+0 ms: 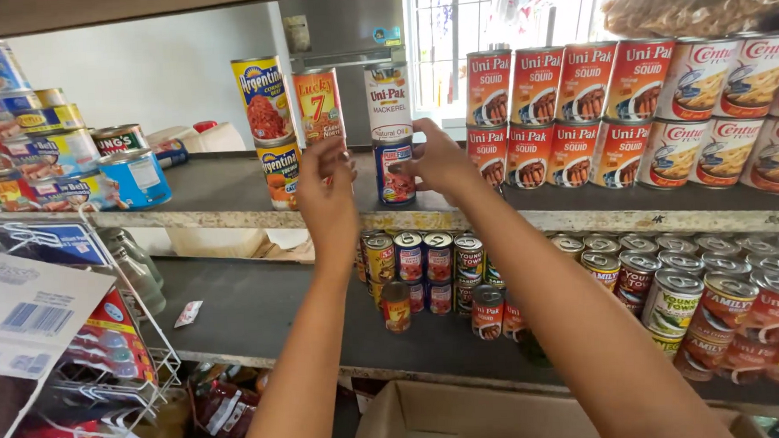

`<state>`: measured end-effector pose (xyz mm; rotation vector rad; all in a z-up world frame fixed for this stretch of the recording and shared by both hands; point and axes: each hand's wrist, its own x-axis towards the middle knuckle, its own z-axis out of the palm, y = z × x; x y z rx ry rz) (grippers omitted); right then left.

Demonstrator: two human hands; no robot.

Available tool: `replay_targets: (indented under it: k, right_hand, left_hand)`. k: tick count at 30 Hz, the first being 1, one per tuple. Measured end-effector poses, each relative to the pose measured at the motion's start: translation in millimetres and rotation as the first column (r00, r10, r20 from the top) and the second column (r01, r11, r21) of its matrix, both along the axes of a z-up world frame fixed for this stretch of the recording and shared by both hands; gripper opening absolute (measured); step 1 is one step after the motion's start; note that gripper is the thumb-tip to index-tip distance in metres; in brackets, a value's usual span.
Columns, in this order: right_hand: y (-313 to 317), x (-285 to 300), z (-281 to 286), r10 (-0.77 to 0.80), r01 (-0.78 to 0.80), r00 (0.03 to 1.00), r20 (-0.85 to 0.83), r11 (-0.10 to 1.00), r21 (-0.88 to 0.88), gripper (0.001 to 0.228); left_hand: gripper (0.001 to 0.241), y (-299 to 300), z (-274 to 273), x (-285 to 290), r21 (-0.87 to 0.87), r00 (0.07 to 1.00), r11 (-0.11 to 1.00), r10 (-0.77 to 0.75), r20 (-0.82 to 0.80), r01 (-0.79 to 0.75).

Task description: Organizing and stocking various canned goods onto store shelves from a cardboard box.

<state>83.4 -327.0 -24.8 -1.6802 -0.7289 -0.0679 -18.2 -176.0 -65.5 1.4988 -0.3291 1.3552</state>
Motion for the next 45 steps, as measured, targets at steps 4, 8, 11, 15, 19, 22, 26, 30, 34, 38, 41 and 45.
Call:
replay_targets:
  k: [4, 8, 11, 15, 19, 22, 26, 30, 34, 38, 41, 45]
  right_hand:
    - [25, 23, 0, -0.053, 0.052, 0.997, -0.05, 0.998, -0.017, 0.071]
    - [45, 39, -3, -0.06, 0.059, 0.998, -0.028, 0.998, -0.033, 0.076]
    - [54, 47, -6, -0.074, 0.074, 0.997, -0.028, 0.997, -0.002, 0.078]
    - [60, 62, -8, -0.036, 0.038, 0.999, -0.034, 0.998, 0.04, 0.079]
    - [43, 75, -18, -0.146, 0.134, 0.976, 0.162, 0.987, 0.082, 0.074]
    - [-18, 6, -21, -0.166, 0.097, 0.888, 0.43, 0.979, 0.178, 0.057]
    - [-123, -126, -16, 0.108, -0.117, 0.897, 0.428, 0.993, -0.005, 0.022]
    - [-211, -146, -73, 0.099, -0.062, 0.962, 0.256, 0.987, -0.147, 0.018]
    - [-271, -129, -145, -0.255, 0.374, 0.917, 0.306, 0.814, -0.444, 0.019]
    - [-320, -97, -231, -0.21, 0.658, 0.64, 0.739, 0.647, -0.386, 0.04]
    - [-322, -94, -268, -0.277, 0.672, 0.652, 0.706, 0.643, -0.368, 0.059]
    - [-314, -97, -280, -0.277, 0.695, 0.655, 0.703, 0.587, -0.416, 0.069]
  left_hand:
    - [0.029, 6, -6, -13, -0.11, 0.985, 0.982, -0.144, 0.091, 0.154]
    - [0.025, 7, -15, -25, -0.178, 0.977, 0.967, -0.16, 0.139, 0.184]
    - [0.024, 11, -26, -22, -0.178, 0.972, 0.964, -0.169, 0.166, 0.197]
    - [0.024, -1, -35, -23, -0.175, 0.962, 0.959, -0.19, 0.195, 0.224]
    - [0.022, -33, -51, -29, -0.28, 0.958, 0.924, -0.215, 0.188, 0.262]
    - [0.024, -65, -83, -42, -0.327, 0.919, 0.868, -0.294, 0.264, 0.372]
    - [0.017, -96, -122, -48, -0.156, 0.904, 0.893, -0.402, 0.142, 0.422]
    - [0.019, -99, -150, -32, 0.148, 0.929, 0.926, -0.321, -0.183, 0.349]
    - [0.024, -113, -183, -17, 0.333, 0.868, 0.837, -0.292, -0.4, 0.435]
    - [0.031, -139, -209, -14, 0.523, 0.882, 0.73, -0.24, -0.406, 0.44]
    - [0.046, -161, -227, -6, 0.636, 0.885, 0.634, -0.182, -0.429, 0.439]
    - [0.066, -179, -242, 8, 0.693, 0.881, 0.585, -0.082, -0.466, 0.421]
